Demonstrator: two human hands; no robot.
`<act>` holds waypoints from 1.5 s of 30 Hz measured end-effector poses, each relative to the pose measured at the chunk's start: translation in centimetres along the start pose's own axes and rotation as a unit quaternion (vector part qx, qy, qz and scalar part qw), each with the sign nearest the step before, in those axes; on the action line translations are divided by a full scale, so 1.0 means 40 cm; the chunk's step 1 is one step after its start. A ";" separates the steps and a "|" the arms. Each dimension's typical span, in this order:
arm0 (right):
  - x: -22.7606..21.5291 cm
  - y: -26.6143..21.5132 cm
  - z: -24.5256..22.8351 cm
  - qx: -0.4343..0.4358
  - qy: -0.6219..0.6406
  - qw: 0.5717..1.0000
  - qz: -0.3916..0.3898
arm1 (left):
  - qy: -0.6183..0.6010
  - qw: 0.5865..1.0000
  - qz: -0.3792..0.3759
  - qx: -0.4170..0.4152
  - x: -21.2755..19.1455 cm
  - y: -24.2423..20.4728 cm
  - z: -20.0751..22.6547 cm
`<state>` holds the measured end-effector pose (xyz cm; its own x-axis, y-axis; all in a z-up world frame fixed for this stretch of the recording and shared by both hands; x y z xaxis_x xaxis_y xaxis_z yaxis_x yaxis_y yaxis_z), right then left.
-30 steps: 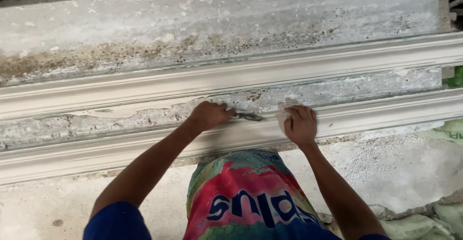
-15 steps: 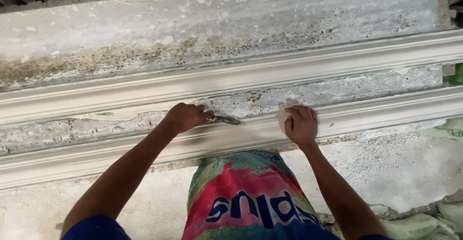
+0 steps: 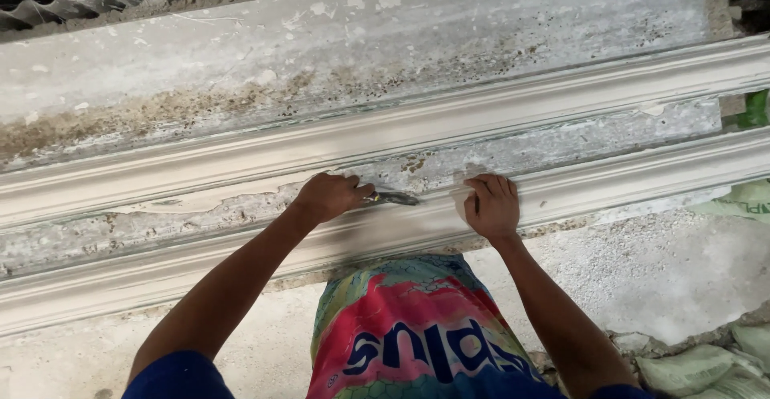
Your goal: Refining the edges and surfaces of decorative gypsum molding pieces using a putty knife.
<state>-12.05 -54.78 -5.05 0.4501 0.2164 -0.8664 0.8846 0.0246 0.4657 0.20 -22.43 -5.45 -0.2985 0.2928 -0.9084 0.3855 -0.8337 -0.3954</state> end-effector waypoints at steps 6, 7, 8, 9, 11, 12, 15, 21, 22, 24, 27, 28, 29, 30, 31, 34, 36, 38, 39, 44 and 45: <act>-0.008 0.003 -0.004 0.011 0.006 1.000 -0.003 | 0.010 0.991 0.131 0.033 -0.062 0.104 0.075; -0.005 0.000 -0.001 0.012 0.004 1.000 -0.002 | 0.010 0.991 0.131 0.035 -0.066 0.097 0.073; -0.003 -0.003 0.002 0.013 0.014 1.000 0.001 | 0.007 0.992 0.118 0.038 -0.068 0.091 0.071; 0.001 -0.006 0.002 0.014 0.024 1.000 0.003 | 0.004 0.994 0.103 0.040 -0.068 0.082 0.068; 0.003 -0.008 0.005 0.016 0.030 0.999 0.005 | 0.004 0.996 0.076 0.036 -0.059 0.060 0.054; 0.005 -0.010 0.005 0.018 0.035 0.999 0.007 | 0.002 0.998 0.050 0.031 -0.052 0.048 0.045; -0.002 -0.004 0.005 0.019 0.036 0.999 0.000 | -0.005 0.998 0.053 0.034 -0.067 0.057 0.058; 0.008 -0.016 0.007 0.018 0.021 1.000 -0.006 | -0.047 0.993 0.107 0.033 -0.089 0.102 0.115; 0.003 -0.012 0.008 0.017 0.018 1.000 -0.004 | -0.046 0.992 0.110 0.034 -0.081 0.102 0.105; -0.002 -0.008 0.002 0.018 0.017 1.000 -0.010 | -0.006 0.995 0.099 0.018 -0.056 0.088 0.084; -0.010 -0.005 -0.001 0.020 0.030 0.999 -0.006 | -0.036 0.999 0.033 0.007 -0.044 0.056 0.069; -0.013 -0.002 -0.002 0.017 0.032 0.999 -0.003 | -0.034 0.999 0.035 0.004 -0.042 0.066 0.075; -0.016 0.000 -0.002 0.020 0.035 0.999 -0.003 | -0.043 0.998 0.044 0.001 -0.041 0.072 0.081; -0.018 0.001 -0.004 0.023 0.039 0.999 -0.002 | -0.051 0.997 0.054 -0.002 -0.040 0.078 0.087; -0.018 0.004 -0.004 0.019 0.040 0.999 0.002 | -0.048 0.997 0.057 -0.005 -0.063 0.089 0.102; -0.013 -0.002 -0.003 0.018 0.034 0.999 0.004 | -0.074 0.995 0.067 0.009 -0.103 0.113 0.135; -0.001 -0.011 0.008 0.021 0.034 0.999 0.000 | -0.068 0.996 0.064 0.014 -0.091 0.127 0.129; -0.007 -0.004 0.006 0.021 0.036 0.999 0.000 | -0.051 0.997 0.047 0.016 -0.065 0.124 0.100; -0.008 -0.007 0.000 0.024 0.042 0.999 -0.001 | -0.034 0.999 0.025 0.018 -0.046 0.116 0.088; -0.006 -0.003 0.002 0.020 0.028 0.999 -0.006 | -0.027 0.998 0.056 0.021 -0.073 0.135 0.121; -0.004 -0.007 -0.001 0.019 0.025 0.999 -0.008 | -0.032 0.995 0.088 0.020 -0.090 0.139 0.137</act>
<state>-12.38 -54.77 -5.03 0.4294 0.2655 -0.8632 0.8964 -0.0085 0.4432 -1.36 -30.68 -3.64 -0.2858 0.1114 -0.9518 0.4017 -0.8878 -0.2245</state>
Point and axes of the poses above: each hand's wrist, its own y-axis towards the middle knuckle, its own x-axis out of the palm, z = x × y, the point moved 5 cm from there along y, towards the middle knuckle, and after that the axes turned 1 degree about x, right-handed, at the moved point
